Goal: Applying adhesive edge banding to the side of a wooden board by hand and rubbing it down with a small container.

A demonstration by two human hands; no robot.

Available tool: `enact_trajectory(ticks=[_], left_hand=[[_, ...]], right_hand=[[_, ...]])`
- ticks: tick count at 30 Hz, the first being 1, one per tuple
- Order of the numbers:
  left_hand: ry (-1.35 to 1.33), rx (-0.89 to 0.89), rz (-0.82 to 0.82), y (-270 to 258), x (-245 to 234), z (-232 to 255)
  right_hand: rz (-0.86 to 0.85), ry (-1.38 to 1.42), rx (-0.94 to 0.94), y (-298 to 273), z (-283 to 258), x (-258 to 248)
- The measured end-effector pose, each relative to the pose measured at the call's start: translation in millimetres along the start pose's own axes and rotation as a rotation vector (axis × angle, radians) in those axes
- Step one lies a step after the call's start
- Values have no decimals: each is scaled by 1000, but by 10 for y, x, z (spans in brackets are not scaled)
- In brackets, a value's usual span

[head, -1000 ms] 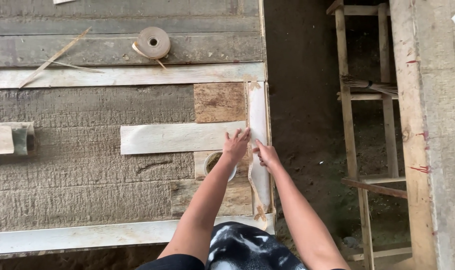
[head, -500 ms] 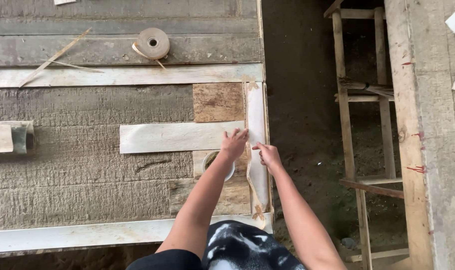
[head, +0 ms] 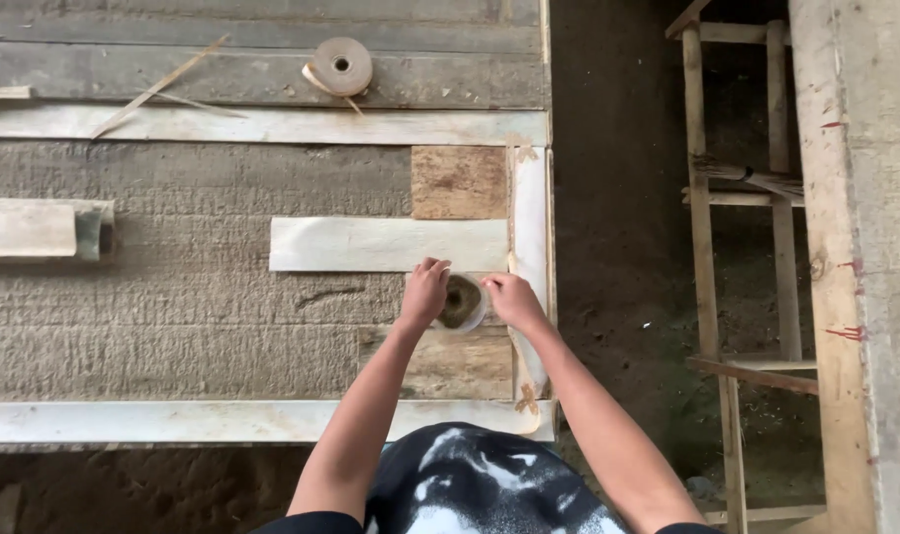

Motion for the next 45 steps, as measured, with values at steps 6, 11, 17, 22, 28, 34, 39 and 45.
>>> enact_trajectory(ticks=[6, 11, 17, 22, 28, 34, 39, 45], left_hand=[[-58, -92, -26, -356, 197, -351], [-140, -64, -115, -440, 555, -608], [-270, -14, -117, -727, 104, -308], [-305, -42, -139, -976, -111, -439], [-287, -31, -69, -1118, -177, -746], [-264, -43, -56, -1314, -202, -850], [-255, -28, 73, -1170, -245, -797], [-245, 5, 107, -1086, -67, -736]], right_hand=[[-179, -454, 72, -484, -215, 440], [-187, -594, 119, -659, -280, 624], [-159, -681, 132, -598, -245, 891], [-120, -739, 184, 49, 489, 1584], [16, -800, 123, 7, 112, 1482], [-68, -605, 124, -492, -161, 1056], [-48, -632, -19, -842, -568, 945], [-61, -730, -43, -417, -167, 1224]])
Point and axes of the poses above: each hand's wrist, its own y-axis towards the middle knuckle, its own x-axis out of the palm, z = x × y, the point moved 8 cm from there along y, towards the middle knuckle, and after that the axes turned 13 degrees about x, right-handed, at the moved point
